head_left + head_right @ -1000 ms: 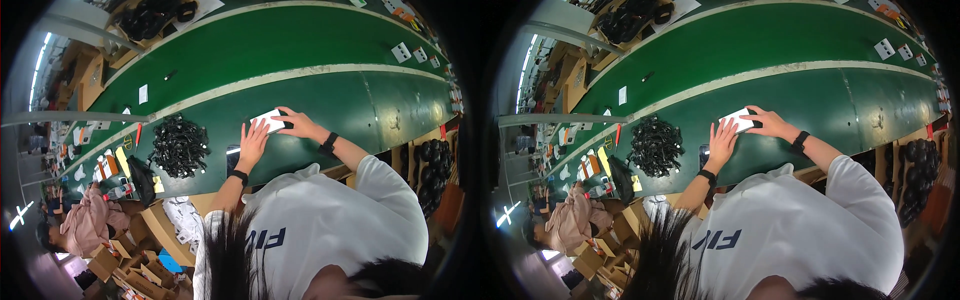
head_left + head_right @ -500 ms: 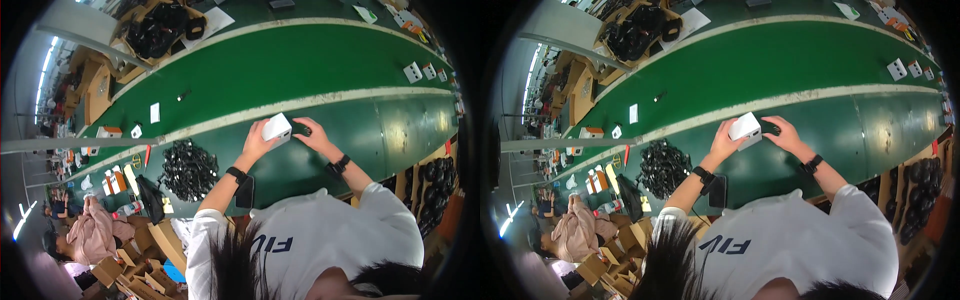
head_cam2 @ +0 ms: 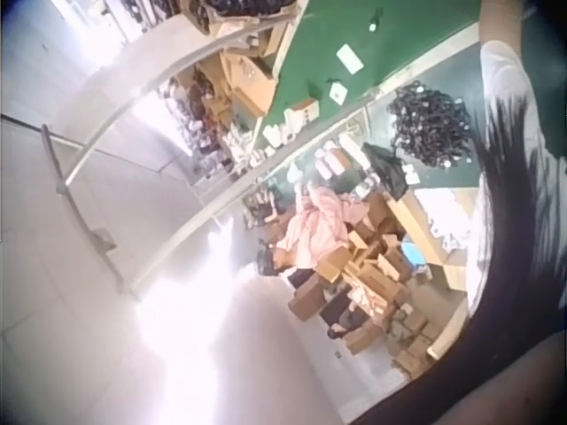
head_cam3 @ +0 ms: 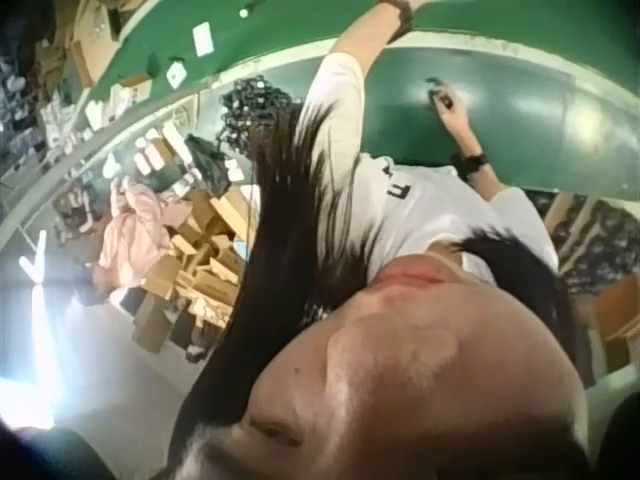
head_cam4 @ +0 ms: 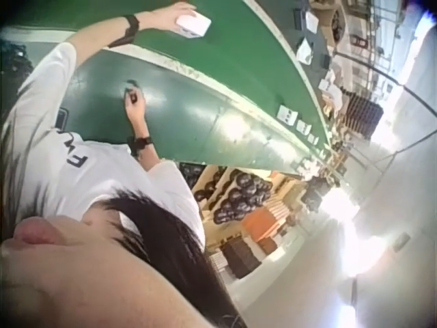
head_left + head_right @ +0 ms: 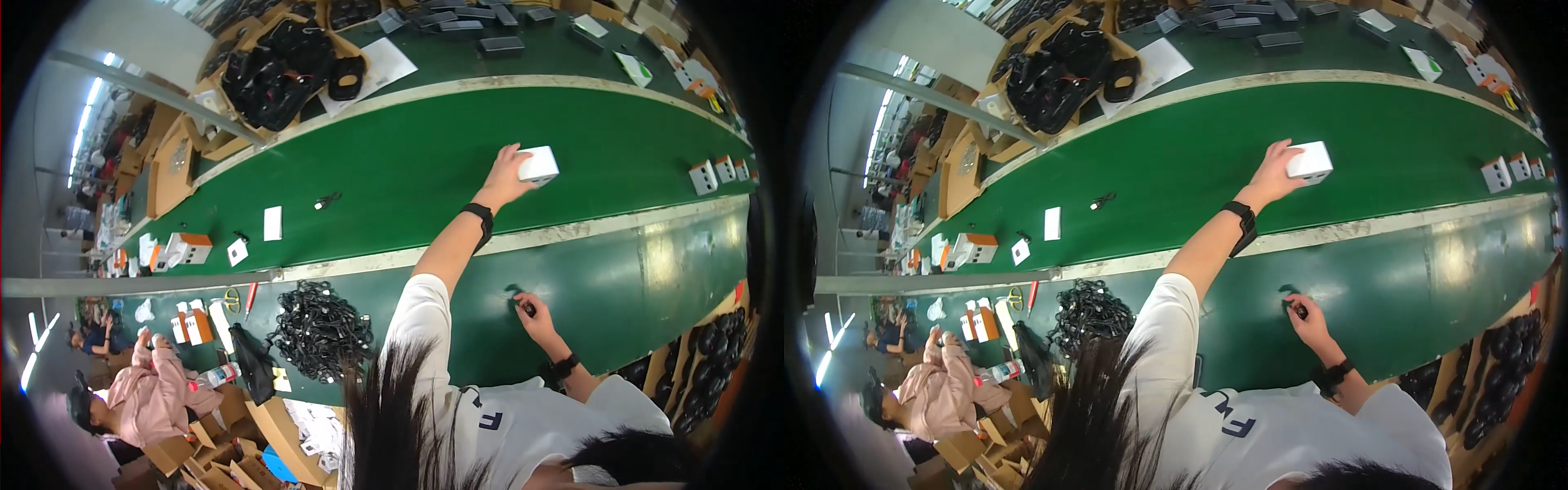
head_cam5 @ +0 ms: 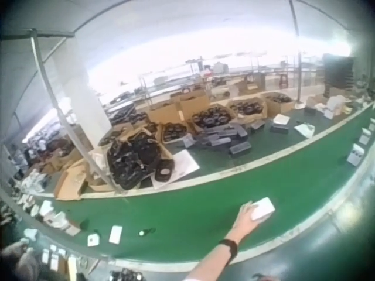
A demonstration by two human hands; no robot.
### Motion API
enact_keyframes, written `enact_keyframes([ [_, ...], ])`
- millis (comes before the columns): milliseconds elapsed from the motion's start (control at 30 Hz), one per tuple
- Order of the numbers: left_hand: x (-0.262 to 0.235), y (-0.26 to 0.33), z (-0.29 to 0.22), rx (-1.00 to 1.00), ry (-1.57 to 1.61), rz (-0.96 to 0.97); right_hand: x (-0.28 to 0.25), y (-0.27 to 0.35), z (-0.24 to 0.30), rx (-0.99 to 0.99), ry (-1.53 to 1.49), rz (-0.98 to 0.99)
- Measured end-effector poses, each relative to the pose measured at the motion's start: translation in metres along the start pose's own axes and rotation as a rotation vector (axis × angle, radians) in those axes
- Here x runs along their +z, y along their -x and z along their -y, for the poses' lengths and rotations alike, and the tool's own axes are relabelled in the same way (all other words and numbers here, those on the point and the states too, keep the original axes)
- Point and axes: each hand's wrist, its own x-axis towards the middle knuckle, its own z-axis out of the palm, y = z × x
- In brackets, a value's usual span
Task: Packing small electronic components into cardboard boxes on an assembly line.
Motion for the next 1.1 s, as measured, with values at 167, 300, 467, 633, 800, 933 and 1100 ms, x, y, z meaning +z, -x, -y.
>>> enact_keyframes([
  [167, -0.080, 0.044, 0.061, -0.183, -0.305, -0.367, 0.001, 0.002, 0.004, 0.042, 0.027, 0.059],
  [300, -0.170, 0.140, 0.145, -0.722, -0.953, -0.358, -0.003, 0.001, 0.001, 0.015, 0.052, 0.076],
  [467, -0.212, 0.213, 0.182, -0.872, -0.967, -0.121, 0.015, -0.016, 0.007, 0.011, 0.061, 0.143],
  [633, -0.195, 0.201, 0.151, -0.873, -0.654, -0.132, 0.041, -0.036, 0.027, 0.053, -0.032, 0.253],
  [800, -0.128, 0.176, 0.040, -0.730, 0.569, -0.169, 0.072, -0.073, 0.088, 0.022, -0.210, 0.145],
  [933, -0.101, 0.190, 0.001, -0.703, 0.747, 0.013, 0.078, -0.099, 0.126, 0.273, -0.429, 0.236],
  [1100, -0.167, 0.193, 0.022, -0.819, 0.646, 0.049, 0.071, -0.099, 0.102, 0.105, -0.090, 0.364],
])
